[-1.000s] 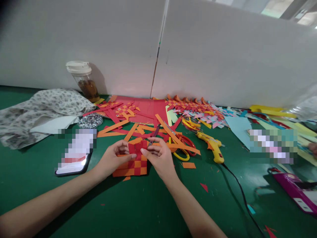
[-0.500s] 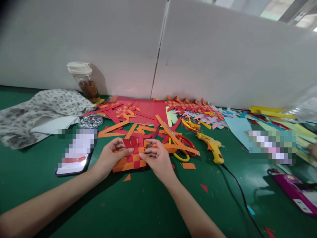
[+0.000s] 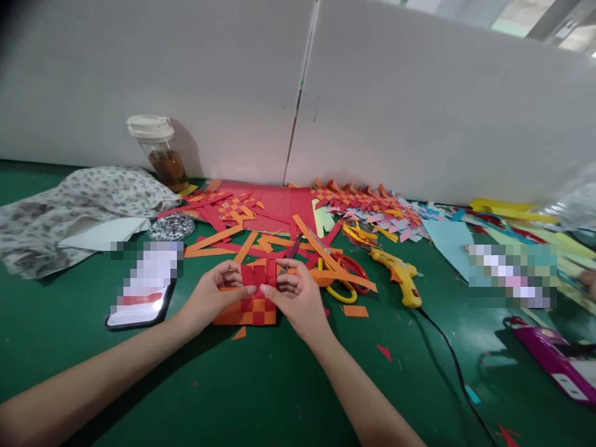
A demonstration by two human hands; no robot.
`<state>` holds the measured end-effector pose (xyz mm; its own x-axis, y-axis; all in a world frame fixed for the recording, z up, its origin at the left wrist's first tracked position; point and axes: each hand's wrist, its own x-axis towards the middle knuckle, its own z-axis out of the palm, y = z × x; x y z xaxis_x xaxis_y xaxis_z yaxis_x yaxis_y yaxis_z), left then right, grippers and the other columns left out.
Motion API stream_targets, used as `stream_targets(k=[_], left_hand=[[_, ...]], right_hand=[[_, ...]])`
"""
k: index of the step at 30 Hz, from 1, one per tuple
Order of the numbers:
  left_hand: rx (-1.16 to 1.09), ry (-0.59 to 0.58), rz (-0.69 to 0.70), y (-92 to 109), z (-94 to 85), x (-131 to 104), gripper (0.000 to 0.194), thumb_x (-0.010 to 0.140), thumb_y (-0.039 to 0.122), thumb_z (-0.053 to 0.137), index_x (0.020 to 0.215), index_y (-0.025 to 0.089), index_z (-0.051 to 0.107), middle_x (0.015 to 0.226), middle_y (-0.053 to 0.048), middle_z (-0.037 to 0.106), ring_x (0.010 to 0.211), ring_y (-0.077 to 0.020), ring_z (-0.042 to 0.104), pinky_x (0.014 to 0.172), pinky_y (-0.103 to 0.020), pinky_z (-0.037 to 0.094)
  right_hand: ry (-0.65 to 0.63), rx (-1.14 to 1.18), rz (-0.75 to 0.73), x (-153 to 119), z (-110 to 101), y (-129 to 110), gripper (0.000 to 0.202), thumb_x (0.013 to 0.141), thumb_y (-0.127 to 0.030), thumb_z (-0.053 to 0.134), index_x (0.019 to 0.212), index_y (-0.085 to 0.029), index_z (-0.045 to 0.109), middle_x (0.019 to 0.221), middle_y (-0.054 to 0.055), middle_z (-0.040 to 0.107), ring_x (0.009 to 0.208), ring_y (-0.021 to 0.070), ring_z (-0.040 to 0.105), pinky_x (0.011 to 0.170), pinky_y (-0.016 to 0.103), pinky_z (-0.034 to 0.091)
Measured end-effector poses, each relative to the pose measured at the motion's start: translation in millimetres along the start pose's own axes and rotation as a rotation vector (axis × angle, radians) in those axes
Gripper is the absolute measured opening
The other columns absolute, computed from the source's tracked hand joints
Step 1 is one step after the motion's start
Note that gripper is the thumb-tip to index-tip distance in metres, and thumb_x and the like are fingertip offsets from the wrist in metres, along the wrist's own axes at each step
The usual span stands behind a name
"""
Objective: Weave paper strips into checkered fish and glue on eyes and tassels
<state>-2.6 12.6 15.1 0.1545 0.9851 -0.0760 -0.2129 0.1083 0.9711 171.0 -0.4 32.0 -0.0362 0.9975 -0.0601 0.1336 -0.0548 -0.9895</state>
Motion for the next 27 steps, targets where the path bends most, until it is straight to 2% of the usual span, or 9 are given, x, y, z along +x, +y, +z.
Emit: stream_targets(k=[7, 14, 21, 27], left_hand=[[0.039, -0.032, -0.019, -0.3, 2.4, -3.1, 0.037, 0.054, 0.018, 0.08, 0.079, 0.02, 0.052, 0.064, 0.006, 0.061, 0.062, -0.0103, 0.059, 0.064, -0.024, 0.048], [0.015, -0.067, -0.005, -3.6, 1.7, -2.3, 0.037, 0.056, 0.02, 0.079, 0.08, 0.02, 0.051, 0.065, 0.005, 0.061, 0.06, -0.0109, 0.06, 0.063, -0.025, 0.049], [0.023, -0.063, 0.002, -4.4, 2.0, -2.5, 0.036, 0.057, 0.018, 0.079, 0.081, 0.02, 0.052, 0.067, 0.004, 0.062, 0.062, -0.0117, 0.061, 0.064, -0.026, 0.049], [0.061, -0.01, 0.031, -2.6, 0.7, -2.3, 0.035, 0.058, 0.023, 0.08, 0.081, 0.018, 0.054, 0.072, 0.003, 0.059, 0.068, -0.011, 0.06, 0.067, -0.024, 0.049]], right_hand=[[-0.008, 0.015, -0.001, -1.3, 2.4, -4.2, 0.056, 0.064, -0.036, 0.078, 0.11, -0.023, 0.05, 0.081, 0.003, 0.074, 0.076, 0.0198, 0.07, 0.068, 0.031, 0.054], [0.019, 0.001, -0.006, -1.7, 3.0, -4.8, 0.055, 0.064, -0.036, 0.077, 0.11, -0.022, 0.05, 0.077, 0.002, 0.073, 0.072, 0.0199, 0.07, 0.066, 0.032, 0.054], [-0.023, 0.019, -0.003, -1.7, 2.8, -2.7, 0.057, 0.065, -0.034, 0.078, 0.112, -0.023, 0.049, 0.086, 0.004, 0.075, 0.08, 0.0213, 0.072, 0.072, 0.034, 0.056], [-0.002, 0.069, -0.001, -1.2, 3.1, -2.5, 0.056, 0.063, -0.033, 0.079, 0.109, -0.023, 0.049, 0.086, 0.003, 0.075, 0.083, 0.0206, 0.072, 0.075, 0.033, 0.056]])
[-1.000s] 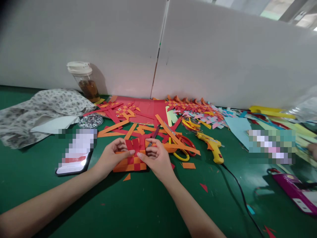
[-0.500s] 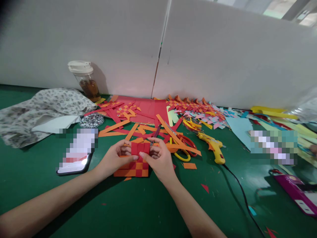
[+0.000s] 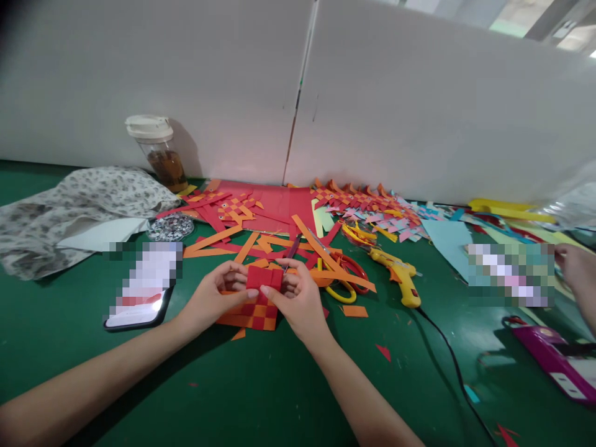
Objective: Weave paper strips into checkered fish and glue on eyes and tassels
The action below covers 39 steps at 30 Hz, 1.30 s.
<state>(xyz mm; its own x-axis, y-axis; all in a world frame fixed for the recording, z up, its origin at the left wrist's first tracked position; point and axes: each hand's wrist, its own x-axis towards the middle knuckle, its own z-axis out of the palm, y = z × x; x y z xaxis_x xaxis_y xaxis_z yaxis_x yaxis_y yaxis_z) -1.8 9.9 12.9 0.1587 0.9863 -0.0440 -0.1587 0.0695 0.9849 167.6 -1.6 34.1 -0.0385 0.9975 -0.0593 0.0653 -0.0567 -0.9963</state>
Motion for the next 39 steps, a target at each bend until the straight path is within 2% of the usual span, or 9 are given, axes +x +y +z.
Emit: stream_targets(k=[7, 12, 23, 30, 32, 36, 39], left_hand=[[-0.01, -0.013, -0.021, 1.8, -2.2, 0.4, 0.028, 0.064, 0.023, 0.077, 0.08, 0.019, 0.055, 0.069, 0.002, 0.064, 0.068, -0.013, 0.064, 0.067, -0.025, 0.05], [0.002, -0.044, -0.051, 2.9, -1.4, -1.2, 0.03, 0.062, 0.022, 0.079, 0.08, 0.019, 0.055, 0.068, 0.002, 0.067, 0.065, -0.0129, 0.066, 0.065, -0.025, 0.05], [-0.023, -0.102, -0.021, -0.1, -0.7, -2.7, 0.028, 0.064, 0.024, 0.078, 0.081, 0.019, 0.057, 0.074, -0.001, 0.07, 0.068, -0.0149, 0.067, 0.069, -0.028, 0.053], [0.069, -0.097, 0.074, -1.9, -1.8, -3.9, 0.028, 0.068, 0.029, 0.077, 0.088, 0.02, 0.059, 0.09, -0.005, 0.069, 0.088, -0.0191, 0.066, 0.076, -0.03, 0.052], [0.083, -0.089, 0.061, -1.2, -1.9, -4.0, 0.028, 0.068, 0.03, 0.076, 0.089, 0.02, 0.06, 0.089, -0.004, 0.068, 0.081, -0.0177, 0.065, 0.071, -0.029, 0.051], [0.096, -0.06, 0.02, 0.1, -2.2, -3.5, 0.028, 0.069, 0.033, 0.074, 0.089, 0.02, 0.059, 0.069, 0.002, 0.061, 0.062, -0.0134, 0.059, 0.058, -0.025, 0.046], [0.123, -0.073, 0.018, 0.2, -2.6, -3.1, 0.028, 0.069, 0.034, 0.074, 0.088, 0.019, 0.06, 0.071, 0.001, 0.062, 0.065, -0.0143, 0.059, 0.06, -0.025, 0.044]], right_hand=[[-0.028, -0.037, -0.007, -1.7, 1.2, 0.3, 0.057, 0.063, -0.036, 0.079, 0.109, -0.023, 0.049, 0.087, 0.005, 0.074, 0.081, 0.0232, 0.072, 0.074, 0.036, 0.057], [-0.05, -0.07, -0.027, -2.9, 1.6, 0.6, 0.057, 0.066, -0.039, 0.078, 0.111, -0.024, 0.048, 0.083, 0.004, 0.073, 0.077, 0.022, 0.071, 0.071, 0.035, 0.057], [-0.034, -0.079, -0.044, -3.4, 0.8, 0.9, 0.054, 0.068, -0.039, 0.077, 0.111, -0.024, 0.049, 0.08, 0.002, 0.07, 0.071, 0.0194, 0.068, 0.065, 0.032, 0.055], [0.078, -0.079, -0.051, -1.2, -3.3, 0.8, 0.054, 0.066, -0.04, 0.078, 0.11, -0.025, 0.051, 0.078, 0.001, 0.067, 0.07, 0.02, 0.067, 0.065, 0.034, 0.055], [0.098, -0.05, -0.047, 0.2, -5.5, 0.4, 0.055, 0.064, -0.041, 0.079, 0.109, -0.025, 0.05, 0.079, 0.001, 0.067, 0.07, 0.0206, 0.067, 0.066, 0.036, 0.055], [0.106, -0.019, -0.034, 1.7, -6.8, -0.6, 0.058, 0.062, -0.041, 0.08, 0.109, -0.026, 0.049, 0.081, 0.001, 0.068, 0.069, 0.0206, 0.067, 0.066, 0.036, 0.056], [0.064, -0.03, -0.003, 1.4, -5.6, -0.7, 0.059, 0.062, -0.04, 0.081, 0.11, -0.027, 0.049, 0.079, 0.001, 0.068, 0.067, 0.02, 0.066, 0.063, 0.035, 0.056]])
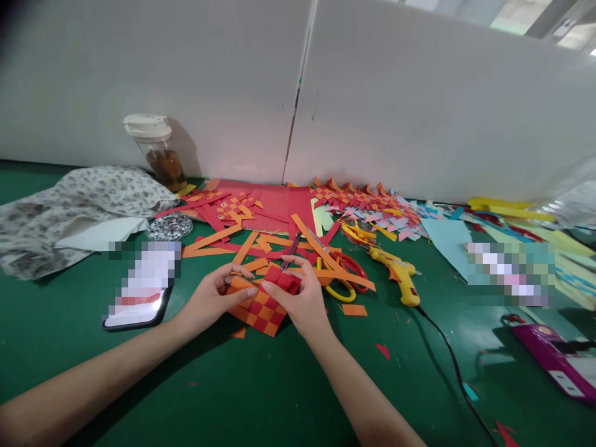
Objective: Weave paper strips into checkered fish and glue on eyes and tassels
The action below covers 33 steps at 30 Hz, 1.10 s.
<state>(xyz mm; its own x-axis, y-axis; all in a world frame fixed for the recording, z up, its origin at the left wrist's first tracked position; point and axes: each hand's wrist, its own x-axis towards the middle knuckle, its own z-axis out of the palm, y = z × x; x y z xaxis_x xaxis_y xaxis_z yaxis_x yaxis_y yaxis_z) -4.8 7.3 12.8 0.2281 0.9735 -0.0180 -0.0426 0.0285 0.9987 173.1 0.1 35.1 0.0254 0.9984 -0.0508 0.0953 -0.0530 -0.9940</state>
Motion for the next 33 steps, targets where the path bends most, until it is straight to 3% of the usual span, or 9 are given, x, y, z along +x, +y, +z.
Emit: stream_targets(k=[8, 18, 23, 29, 33], left_hand=[[0.029, 0.029, 0.013, 1, 0.0, -1, 0.027, 0.07, 0.034, 0.074, 0.087, 0.02, 0.059, 0.067, 0.004, 0.059, 0.059, -0.0119, 0.054, 0.055, -0.023, 0.037], [-0.026, 0.0, -0.023, 0, -0.4, 0, 0.031, 0.07, 0.035, 0.073, 0.09, 0.018, 0.056, 0.075, 0.001, 0.059, 0.066, -0.0126, 0.055, 0.061, -0.024, 0.04], [-0.073, 0.03, 0.006, 3, 1.4, -1, 0.031, 0.071, 0.033, 0.072, 0.093, 0.018, 0.056, 0.069, 0.004, 0.057, 0.066, -0.0122, 0.056, 0.062, -0.024, 0.042], [-0.259, 0.025, -0.071, 3, 2.9, 0, 0.053, 0.061, 0.024, 0.081, 0.104, 0.021, 0.049, 0.093, -0.002, 0.067, 0.083, -0.0191, 0.066, 0.076, -0.033, 0.051], [-0.284, 0.059, -0.064, 1, 1.5, 1, 0.052, 0.061, 0.021, 0.081, 0.103, 0.02, 0.051, 0.094, -0.001, 0.068, 0.082, -0.0171, 0.066, 0.076, -0.031, 0.052]], right_hand=[[-0.021, -0.001, 0.015, 0, -2, 0, 0.059, 0.062, -0.041, 0.08, 0.11, -0.026, 0.049, 0.074, 0.001, 0.067, 0.064, 0.0204, 0.065, 0.062, 0.037, 0.056], [-0.11, 0.06, 0.016, -2, 3, 1, 0.061, 0.061, -0.032, 0.082, 0.112, -0.025, 0.047, 0.072, -0.002, 0.066, 0.062, 0.016, 0.064, 0.061, 0.031, 0.054], [-0.055, 0.054, -0.014, 0, 2, 1, 0.06, 0.062, -0.032, 0.081, 0.111, -0.024, 0.048, 0.069, -0.002, 0.068, 0.062, 0.018, 0.065, 0.061, 0.032, 0.055], [0.125, 0.138, -0.064, -1, 5, 2, 0.056, 0.061, -0.032, 0.082, 0.106, -0.026, 0.049, 0.073, -0.002, 0.069, 0.063, 0.0191, 0.067, 0.061, 0.034, 0.057], [0.127, 0.184, -0.047, -3, 10, 4, 0.056, 0.061, -0.032, 0.082, 0.106, -0.026, 0.05, 0.074, -0.001, 0.069, 0.065, 0.0202, 0.069, 0.064, 0.036, 0.059]])
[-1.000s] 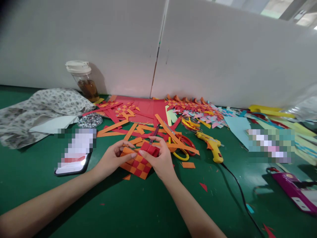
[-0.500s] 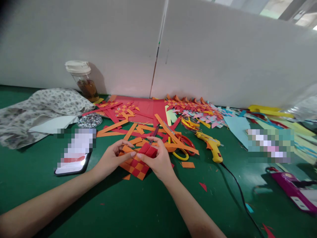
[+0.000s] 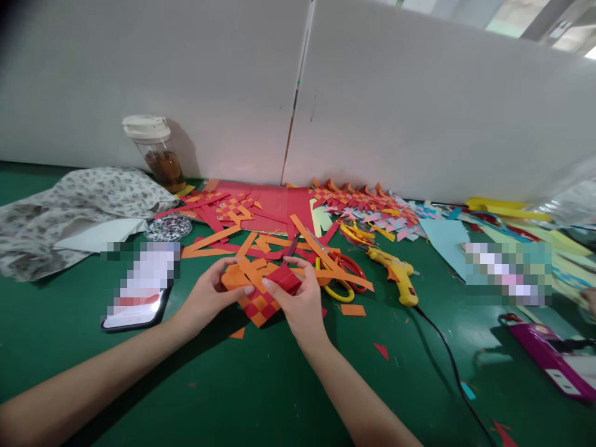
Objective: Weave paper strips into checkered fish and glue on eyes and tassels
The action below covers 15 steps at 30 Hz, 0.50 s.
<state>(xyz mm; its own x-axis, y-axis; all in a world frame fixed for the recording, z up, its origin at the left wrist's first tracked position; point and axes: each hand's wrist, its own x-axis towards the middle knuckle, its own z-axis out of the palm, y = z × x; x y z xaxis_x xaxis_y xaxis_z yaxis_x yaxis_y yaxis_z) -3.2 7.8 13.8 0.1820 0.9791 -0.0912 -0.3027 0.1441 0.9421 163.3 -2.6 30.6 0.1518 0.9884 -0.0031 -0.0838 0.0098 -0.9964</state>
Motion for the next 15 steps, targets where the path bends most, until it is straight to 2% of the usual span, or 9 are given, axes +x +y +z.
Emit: stream_targets(k=[6, 12, 15], left_hand=[[-0.075, 0.048, -0.017, 4.0, -0.5, 0.9, 0.049, 0.063, 0.022, 0.08, 0.104, 0.019, 0.052, 0.088, -0.001, 0.071, 0.079, -0.0152, 0.067, 0.074, -0.027, 0.052], [-0.059, 0.154, -0.005, 3.9, -0.6, 1.8, 0.049, 0.064, 0.025, 0.081, 0.103, 0.019, 0.052, 0.073, 0.004, 0.067, 0.07, -0.0121, 0.065, 0.068, -0.023, 0.049], [-0.08, 0.094, -0.002, 3.6, -0.2, 1.7, 0.05, 0.063, 0.023, 0.081, 0.105, 0.019, 0.054, 0.075, 0.002, 0.069, 0.074, -0.0131, 0.066, 0.071, -0.023, 0.05]], right_hand=[[-0.055, -0.054, 0.043, -0.6, -1.2, -1.7, 0.045, 0.06, -0.033, 0.081, 0.094, -0.024, 0.054, 0.068, -0.002, 0.068, 0.06, 0.0172, 0.066, 0.06, 0.032, 0.056], [-0.098, -0.261, 0.008, 0.8, -3.3, -2.1, 0.037, 0.059, -0.034, 0.081, 0.084, -0.021, 0.058, 0.07, 0.001, 0.07, 0.07, 0.0174, 0.067, 0.063, 0.028, 0.052], [-0.041, -0.204, -0.055, 2.1, -5.5, -0.6, 0.035, 0.061, -0.033, 0.081, 0.085, -0.022, 0.059, 0.076, 0.001, 0.069, 0.077, 0.0167, 0.068, 0.066, 0.027, 0.053]])
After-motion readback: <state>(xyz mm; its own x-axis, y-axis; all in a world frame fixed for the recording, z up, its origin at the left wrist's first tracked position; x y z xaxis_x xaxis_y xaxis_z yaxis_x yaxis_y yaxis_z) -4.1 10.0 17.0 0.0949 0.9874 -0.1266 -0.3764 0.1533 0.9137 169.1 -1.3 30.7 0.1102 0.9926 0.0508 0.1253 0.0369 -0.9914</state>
